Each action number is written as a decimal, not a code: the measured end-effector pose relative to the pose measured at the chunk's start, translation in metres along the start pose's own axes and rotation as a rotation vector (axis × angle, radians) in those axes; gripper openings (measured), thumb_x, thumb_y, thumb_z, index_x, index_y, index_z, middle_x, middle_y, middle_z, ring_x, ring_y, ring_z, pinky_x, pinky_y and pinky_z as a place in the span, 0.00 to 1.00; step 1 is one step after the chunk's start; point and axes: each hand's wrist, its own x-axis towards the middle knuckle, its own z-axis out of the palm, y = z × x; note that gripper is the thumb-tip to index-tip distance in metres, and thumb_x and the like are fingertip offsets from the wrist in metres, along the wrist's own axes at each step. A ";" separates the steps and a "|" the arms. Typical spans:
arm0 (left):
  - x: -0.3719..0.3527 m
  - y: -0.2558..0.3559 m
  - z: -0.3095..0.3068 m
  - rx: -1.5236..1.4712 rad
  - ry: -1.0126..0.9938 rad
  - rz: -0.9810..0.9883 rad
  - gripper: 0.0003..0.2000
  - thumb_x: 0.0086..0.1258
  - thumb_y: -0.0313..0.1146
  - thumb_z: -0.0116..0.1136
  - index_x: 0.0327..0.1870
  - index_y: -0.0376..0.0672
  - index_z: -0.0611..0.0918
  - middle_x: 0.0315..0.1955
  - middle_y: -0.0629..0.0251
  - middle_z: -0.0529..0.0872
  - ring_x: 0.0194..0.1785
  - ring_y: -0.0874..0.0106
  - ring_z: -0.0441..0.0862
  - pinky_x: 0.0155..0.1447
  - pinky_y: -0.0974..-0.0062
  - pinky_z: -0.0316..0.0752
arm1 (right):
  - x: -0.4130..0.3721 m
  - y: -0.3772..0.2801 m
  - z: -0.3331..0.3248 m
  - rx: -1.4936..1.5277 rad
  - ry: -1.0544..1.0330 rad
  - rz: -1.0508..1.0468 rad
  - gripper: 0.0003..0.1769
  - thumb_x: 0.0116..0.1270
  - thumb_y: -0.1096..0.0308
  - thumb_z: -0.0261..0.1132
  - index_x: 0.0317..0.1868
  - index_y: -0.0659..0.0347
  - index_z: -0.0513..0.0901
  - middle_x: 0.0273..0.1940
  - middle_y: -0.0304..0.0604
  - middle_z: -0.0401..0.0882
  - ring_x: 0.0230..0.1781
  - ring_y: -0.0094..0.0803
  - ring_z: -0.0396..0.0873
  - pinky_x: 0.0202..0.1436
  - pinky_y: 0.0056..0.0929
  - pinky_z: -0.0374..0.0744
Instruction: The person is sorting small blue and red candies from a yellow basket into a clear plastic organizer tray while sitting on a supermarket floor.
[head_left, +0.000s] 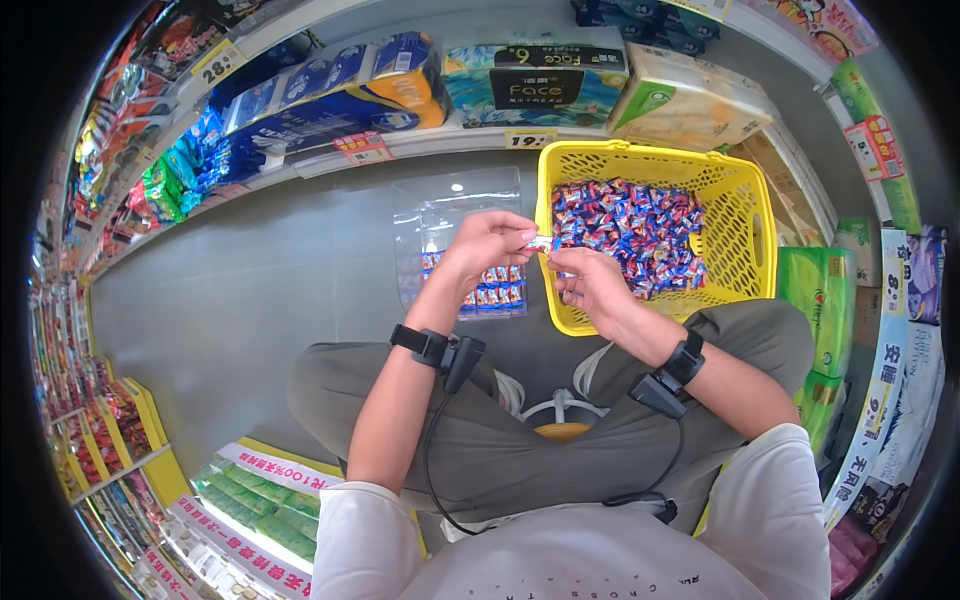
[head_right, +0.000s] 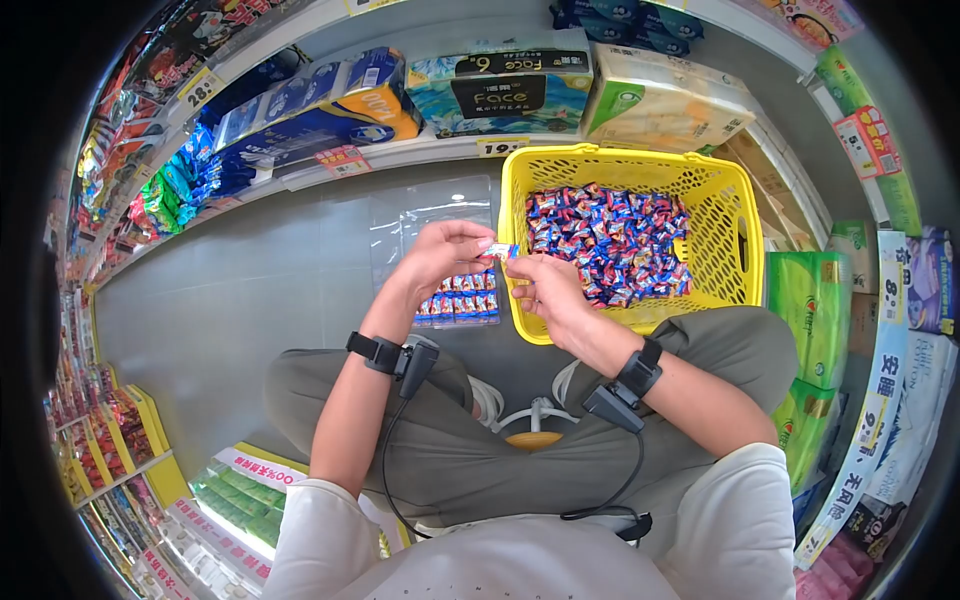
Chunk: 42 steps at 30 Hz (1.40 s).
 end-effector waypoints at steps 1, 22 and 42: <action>0.001 0.000 -0.002 0.067 -0.021 0.025 0.11 0.68 0.27 0.66 0.48 0.33 0.84 0.35 0.63 0.88 0.37 0.76 0.86 0.41 0.78 0.82 | -0.001 -0.001 0.001 -0.032 0.022 -0.013 0.13 0.65 0.58 0.70 0.44 0.57 0.84 0.37 0.33 0.82 0.30 0.19 0.76 0.33 0.19 0.72; -0.001 0.000 0.003 0.120 -0.048 -0.007 0.16 0.65 0.34 0.71 0.49 0.34 0.84 0.38 0.63 0.87 0.38 0.75 0.85 0.44 0.79 0.81 | 0.005 0.003 0.003 0.051 0.001 -0.170 0.14 0.72 0.76 0.62 0.55 0.71 0.79 0.47 0.48 0.84 0.42 0.32 0.86 0.47 0.25 0.86; 0.145 -0.147 -0.078 0.679 0.651 0.064 0.15 0.55 0.36 0.74 0.42 0.41 0.88 0.37 0.51 0.89 0.46 0.53 0.87 0.50 0.60 0.80 | 0.007 0.007 -0.008 0.120 0.078 -0.001 0.13 0.67 0.70 0.62 0.51 0.58 0.77 0.39 0.34 0.79 0.32 0.20 0.75 0.38 0.23 0.73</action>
